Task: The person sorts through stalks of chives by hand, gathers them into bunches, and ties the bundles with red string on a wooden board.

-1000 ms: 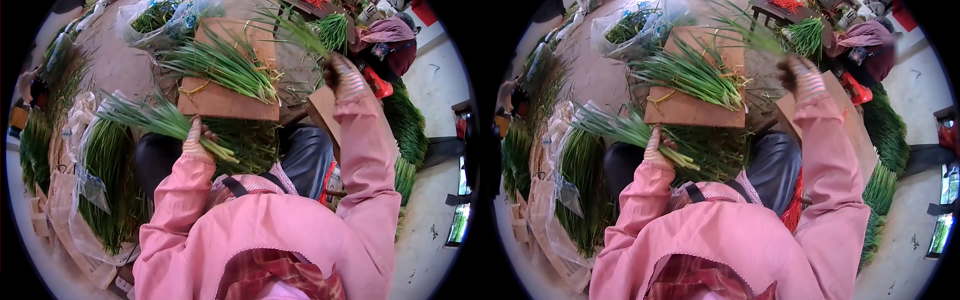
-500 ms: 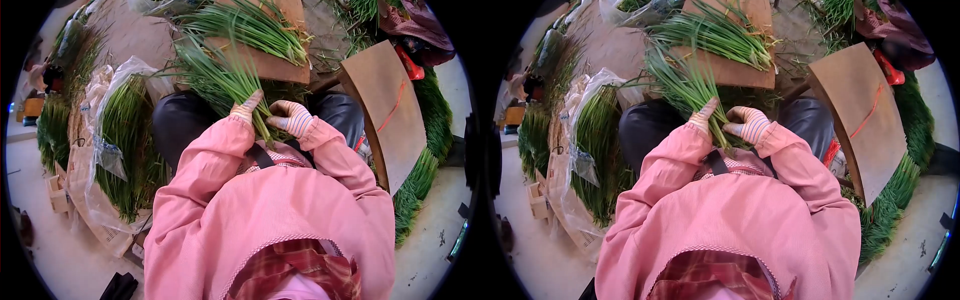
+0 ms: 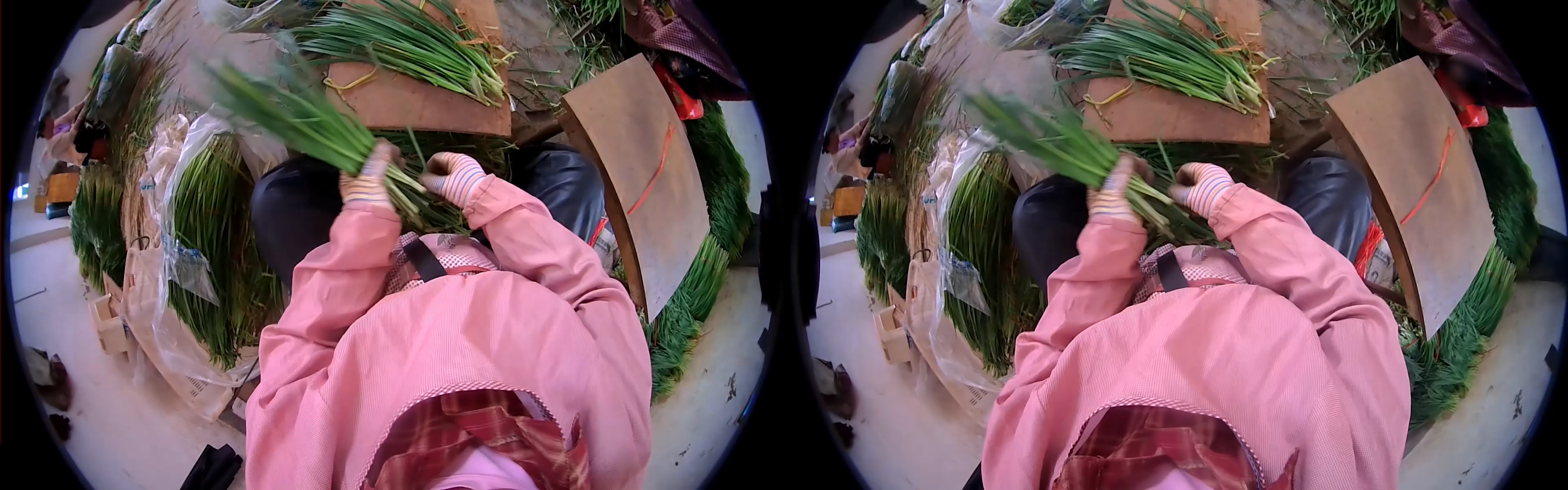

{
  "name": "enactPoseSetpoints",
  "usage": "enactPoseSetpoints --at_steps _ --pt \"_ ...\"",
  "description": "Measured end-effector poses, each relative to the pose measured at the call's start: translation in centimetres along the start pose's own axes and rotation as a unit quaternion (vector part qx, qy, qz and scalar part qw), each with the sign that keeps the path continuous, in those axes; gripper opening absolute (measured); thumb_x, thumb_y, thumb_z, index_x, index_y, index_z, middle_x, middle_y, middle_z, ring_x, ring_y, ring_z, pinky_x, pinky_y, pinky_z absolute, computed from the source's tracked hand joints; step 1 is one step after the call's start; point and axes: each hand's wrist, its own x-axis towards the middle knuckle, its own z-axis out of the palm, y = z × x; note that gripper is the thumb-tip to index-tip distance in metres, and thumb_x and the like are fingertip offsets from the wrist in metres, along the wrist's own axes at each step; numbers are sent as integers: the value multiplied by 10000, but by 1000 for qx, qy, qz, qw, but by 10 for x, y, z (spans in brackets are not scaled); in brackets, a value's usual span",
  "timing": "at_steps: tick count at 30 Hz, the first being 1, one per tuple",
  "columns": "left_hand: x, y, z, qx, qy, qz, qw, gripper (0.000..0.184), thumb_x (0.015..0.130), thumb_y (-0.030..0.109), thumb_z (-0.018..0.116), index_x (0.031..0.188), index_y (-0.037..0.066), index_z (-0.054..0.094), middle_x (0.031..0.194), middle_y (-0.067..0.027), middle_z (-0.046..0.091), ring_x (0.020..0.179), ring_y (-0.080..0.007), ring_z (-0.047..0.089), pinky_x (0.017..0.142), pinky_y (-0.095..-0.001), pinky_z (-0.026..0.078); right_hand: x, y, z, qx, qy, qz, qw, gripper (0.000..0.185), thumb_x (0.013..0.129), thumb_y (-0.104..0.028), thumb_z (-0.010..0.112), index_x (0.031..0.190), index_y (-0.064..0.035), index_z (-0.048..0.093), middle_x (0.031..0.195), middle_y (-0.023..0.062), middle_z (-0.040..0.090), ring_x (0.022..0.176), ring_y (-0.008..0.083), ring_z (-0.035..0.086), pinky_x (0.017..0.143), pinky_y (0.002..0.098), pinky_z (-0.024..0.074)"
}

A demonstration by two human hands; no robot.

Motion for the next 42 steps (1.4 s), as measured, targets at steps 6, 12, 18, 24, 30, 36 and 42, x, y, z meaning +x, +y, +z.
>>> enactPoseSetpoints --at_steps 6,12,18,24,30,36,42 --pt "33 121 -10 -40 -48 198 978 341 683 206 693 960 97 528 812 -31 581 671 -171 554 612 -328 490 -13 -10 -42 -374 -38 -40 926 254 736 -281 603 822 -44 571 711 162 580 690 301 570 626 354 454" --pt "48 105 -16 -126 -193 106 967 273 710 244 680 936 164 550 623 47 510 542 -103 443 569 -290 409 35 -30 -97 -465 232 -139 843 246 775 -229 541 963 -70 536 866 177 553 782 341 544 670 405 450" --pt "22 21 2 -243 -149 -164 944 157 767 183 625 861 157 502 572 52 353 471 -89 313 476 -261 318 55 -25 -110 -476 197 -133 847 274 763 -237 544 979 -68 553 802 172 563 761 326 553 700 382 441" --pt "9 28 10 -165 -75 -130 975 131 787 173 603 873 182 503 595 55 397 486 -86 378 487 -264 369 46 -69 -121 -242 129 -85 958 249 734 -234 558 867 -26 589 606 84 528 602 189 544 553 312 424" --pt "13 21 -9 -163 -25 -185 969 144 798 138 584 926 182 535 773 2 570 557 -122 537 488 -287 460 -1 -11 -96 206 53 152 965 171 757 -206 576 848 -63 597 608 7 519 397 60 383 356 194 282" --pt "-12 3 -4 -57 -55 -218 973 200 755 188 638 922 154 533 621 35 444 489 -95 422 455 -267 376 -34 -23 -76 319 -41 78 944 262 768 -173 584 985 -29 559 650 -1 539 480 45 449 415 154 339" --pt "-15 -9 18 108 -38 -237 965 253 682 301 703 721 114 538 580 2 492 467 -130 458 437 -266 407 -48 -24 -48 225 -53 32 972 220 751 -145 602 941 -42 560 659 -7 524 502 41 434 429 161 324"
